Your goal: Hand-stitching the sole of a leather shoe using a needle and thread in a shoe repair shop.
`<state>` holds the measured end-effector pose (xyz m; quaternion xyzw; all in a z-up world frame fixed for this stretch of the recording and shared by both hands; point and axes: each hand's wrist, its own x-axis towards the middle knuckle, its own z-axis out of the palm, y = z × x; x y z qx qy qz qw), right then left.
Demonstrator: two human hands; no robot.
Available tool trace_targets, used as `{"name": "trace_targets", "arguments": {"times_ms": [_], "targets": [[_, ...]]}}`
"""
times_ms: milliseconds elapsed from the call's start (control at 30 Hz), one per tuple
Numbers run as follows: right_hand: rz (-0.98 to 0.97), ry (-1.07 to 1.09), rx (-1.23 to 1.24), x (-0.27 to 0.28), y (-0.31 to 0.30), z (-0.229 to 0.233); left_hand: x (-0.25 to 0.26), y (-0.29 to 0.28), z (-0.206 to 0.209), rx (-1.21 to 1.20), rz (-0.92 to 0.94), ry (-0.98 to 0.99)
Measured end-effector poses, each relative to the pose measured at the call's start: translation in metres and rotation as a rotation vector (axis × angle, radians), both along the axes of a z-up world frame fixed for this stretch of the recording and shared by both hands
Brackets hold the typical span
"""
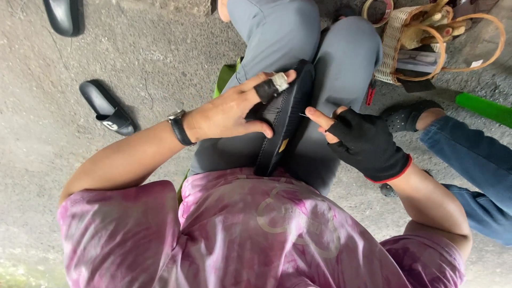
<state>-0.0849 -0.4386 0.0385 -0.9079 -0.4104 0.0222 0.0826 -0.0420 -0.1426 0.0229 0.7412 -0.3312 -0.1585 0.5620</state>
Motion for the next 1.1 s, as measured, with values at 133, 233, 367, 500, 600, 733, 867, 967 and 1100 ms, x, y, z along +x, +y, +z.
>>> {"name": "trace_targets", "arguments": {"times_ms": [133, 233, 367, 500, 600, 733, 867, 967, 1100], "targets": [[0.069, -0.016, -0.019, 0.005, 0.003, 0.003, -0.003, 0.013, -0.013, 0.041, -0.013, -0.058], [0.033, 0.009, 0.178, 0.003, 0.008, -0.002, -0.006, 0.015, -0.017, 0.047, 0.02, -0.032], [-0.038, 0.069, 0.291, 0.001, 0.018, -0.004, -0.006, 0.017, -0.018, 0.061, 0.032, -0.007], [-0.008, -0.018, 0.263, 0.004, 0.022, -0.009, -0.003, 0.015, -0.012, 0.014, 0.045, -0.027], [-0.019, -0.029, 0.283, 0.01, 0.029, -0.002, -0.001, 0.012, -0.009, 0.026, 0.046, -0.092], [0.045, -0.095, 0.224, 0.015, 0.029, 0.008, 0.0, 0.009, -0.002, -0.026, 0.058, -0.117], [0.083, -0.103, 0.141, 0.016, 0.023, 0.012, 0.002, 0.0, 0.008, -0.021, 0.077, -0.132], [0.084, -0.013, 0.099, 0.015, 0.013, 0.008, 0.0, -0.001, 0.005, -0.023, 0.083, -0.1], [-0.005, 0.319, 0.204, 0.018, 0.013, 0.008, 0.001, 0.0, 0.004, -0.026, 0.059, -0.059]]}}
